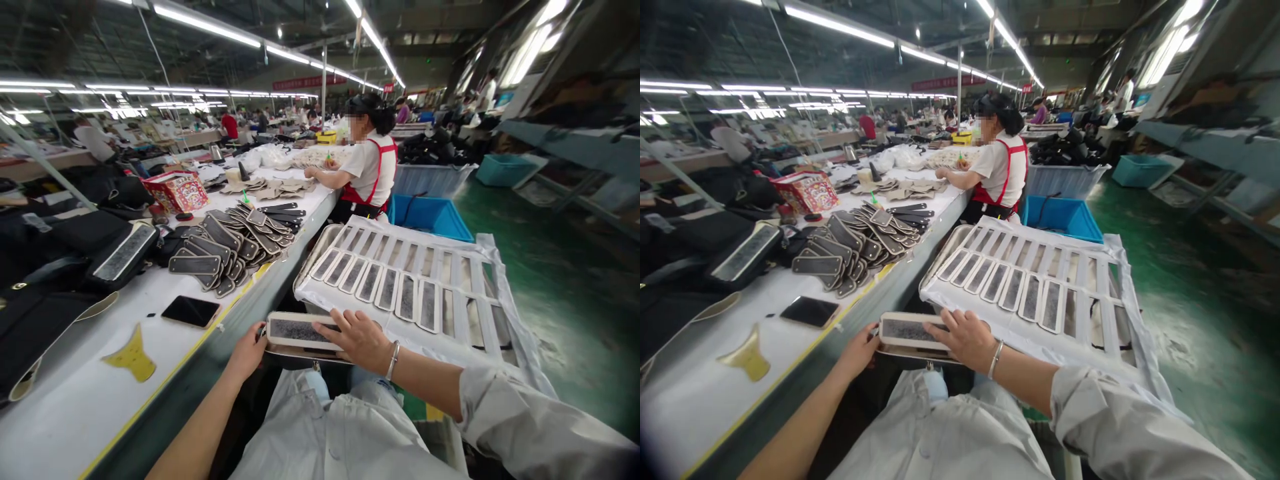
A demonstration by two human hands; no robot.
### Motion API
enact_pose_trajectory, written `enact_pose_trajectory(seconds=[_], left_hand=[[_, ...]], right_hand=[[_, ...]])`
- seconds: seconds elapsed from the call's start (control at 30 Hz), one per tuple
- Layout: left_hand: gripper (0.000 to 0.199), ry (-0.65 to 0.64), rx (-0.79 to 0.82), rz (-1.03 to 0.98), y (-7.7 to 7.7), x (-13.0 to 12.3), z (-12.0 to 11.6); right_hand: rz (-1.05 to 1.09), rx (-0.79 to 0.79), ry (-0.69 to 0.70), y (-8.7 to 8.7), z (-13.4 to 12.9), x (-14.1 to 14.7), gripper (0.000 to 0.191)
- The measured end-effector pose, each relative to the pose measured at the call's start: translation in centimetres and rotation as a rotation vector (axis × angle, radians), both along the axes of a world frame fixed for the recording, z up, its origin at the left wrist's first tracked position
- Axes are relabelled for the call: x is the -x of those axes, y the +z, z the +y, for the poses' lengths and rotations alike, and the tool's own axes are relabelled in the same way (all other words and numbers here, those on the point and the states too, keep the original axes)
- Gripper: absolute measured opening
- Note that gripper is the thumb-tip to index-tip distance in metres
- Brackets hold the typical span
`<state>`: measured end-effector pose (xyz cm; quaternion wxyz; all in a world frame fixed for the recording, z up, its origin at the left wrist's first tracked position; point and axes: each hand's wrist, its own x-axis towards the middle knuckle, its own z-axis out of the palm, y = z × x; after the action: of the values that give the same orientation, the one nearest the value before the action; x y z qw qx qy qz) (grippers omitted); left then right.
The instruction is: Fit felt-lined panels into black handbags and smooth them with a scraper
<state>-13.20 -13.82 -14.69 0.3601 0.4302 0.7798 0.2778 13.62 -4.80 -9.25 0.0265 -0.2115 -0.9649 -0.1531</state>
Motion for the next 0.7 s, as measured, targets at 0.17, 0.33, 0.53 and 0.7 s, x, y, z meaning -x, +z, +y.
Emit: enact_pose_trajectory(seconds=[0.17,0.33,0.53,0.7], left_hand=[[0.037,0.021,-0.035,-0.034,-0.3,0.4,0.2],[0.037,0.013,-0.027,-0.023,0.0,0.6,0.4],[0.038,-0.024,-0.055,0.083,1.3,0.4,0.1],[0.040,-0.303,-0.103,0.449,2.0,1.0,0.0]], right_hand=[[-0.072,-0.011,-0.008,-0.3,-0.6,0.8,0.067],[-0.173,0.020,0.017,0.1,-0.4,1.7,0.068],[-0.276,0.099,0.060,1.0,0.6,2.2,0.071],[-0.319,0.143,0.060,1.1,1.4,3.2,0.068]])
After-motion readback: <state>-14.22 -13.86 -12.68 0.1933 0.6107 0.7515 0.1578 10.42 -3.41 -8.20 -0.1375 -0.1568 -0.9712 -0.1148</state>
